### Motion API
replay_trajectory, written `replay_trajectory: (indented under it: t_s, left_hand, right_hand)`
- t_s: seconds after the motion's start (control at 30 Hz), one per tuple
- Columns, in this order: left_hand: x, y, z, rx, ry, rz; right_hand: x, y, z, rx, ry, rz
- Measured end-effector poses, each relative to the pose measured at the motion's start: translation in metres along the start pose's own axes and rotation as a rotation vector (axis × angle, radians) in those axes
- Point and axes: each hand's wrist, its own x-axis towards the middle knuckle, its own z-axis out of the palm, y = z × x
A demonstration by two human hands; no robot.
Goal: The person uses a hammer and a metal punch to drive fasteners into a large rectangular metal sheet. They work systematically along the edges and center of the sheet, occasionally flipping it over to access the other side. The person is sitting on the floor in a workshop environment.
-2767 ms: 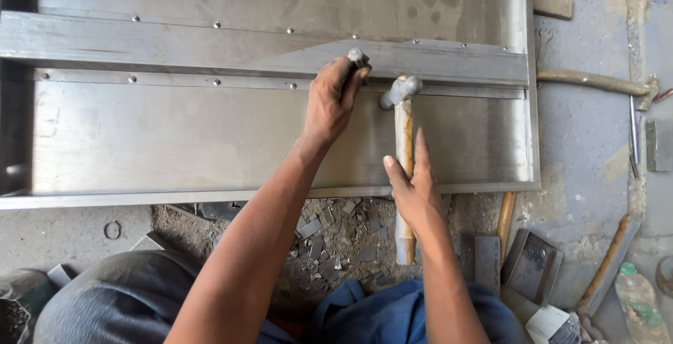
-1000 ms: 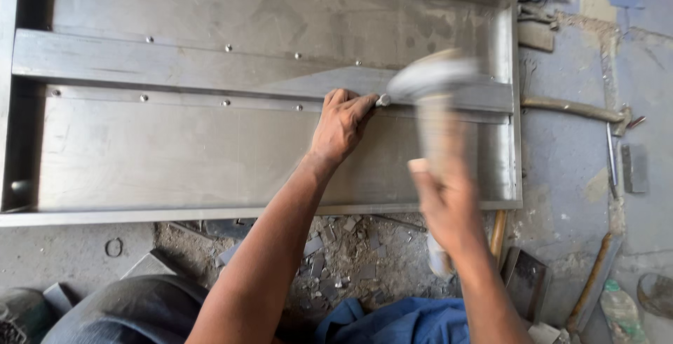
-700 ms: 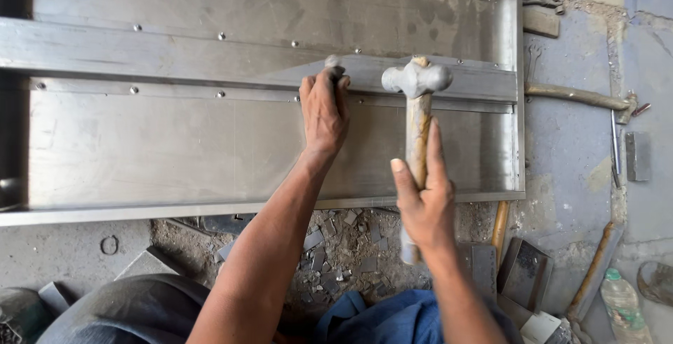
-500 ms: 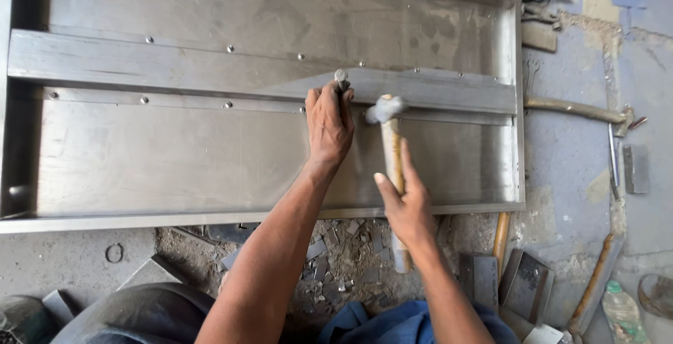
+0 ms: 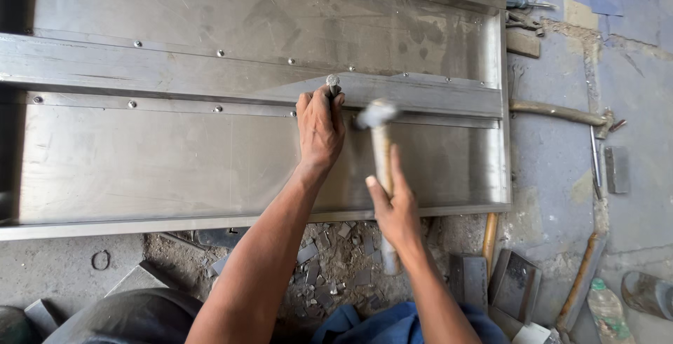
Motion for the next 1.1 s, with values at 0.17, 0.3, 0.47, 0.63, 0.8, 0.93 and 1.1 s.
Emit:
replay_trajectory:
  t_s: [0.17,0.3,0.47,0.63,0.8,0.93,1.1]
  left_hand:
    - [0.004,0.000,0.000,0.023,-0.007,-0.001]
    - [0.000,0.000,0.000,0.002,-0.019,-0.030]
    - [-0.001,-0.003,0.001,0.027,-0.029,-0.058]
    - [0.003,0.001,-0.002,-0.005,-0.038,-0.044]
    - [0.002,0.001,0.000,0.009,-0.021,-0.045]
    - [0.000,-0.001,0.000,0.019,-0.060,-0.097]
    - [0.002,-0.005,-0.002,-0.018,-0.057,-0.033]
  right_hand:
    - [-0.019,-0.011,-0.065,0.577,0.230,-0.661]
    - [-0.063,-0.021,-0.124,0.697,0.633,-0.886]
    - [-0.019,-0.016,-0.041,0.256,0.301,-0.465]
    - [-0.010,-0.011,-0.047,0.298,0.141,-0.094]
    - [-0.047,0.000,-0.109,0.600,0.538,-0.817]
    - [-0.023,0.001,-0.058,0.324,0.530,-0.751]
    - [-0.002,-0.007,-0.023,-0.037,0.059,-0.170]
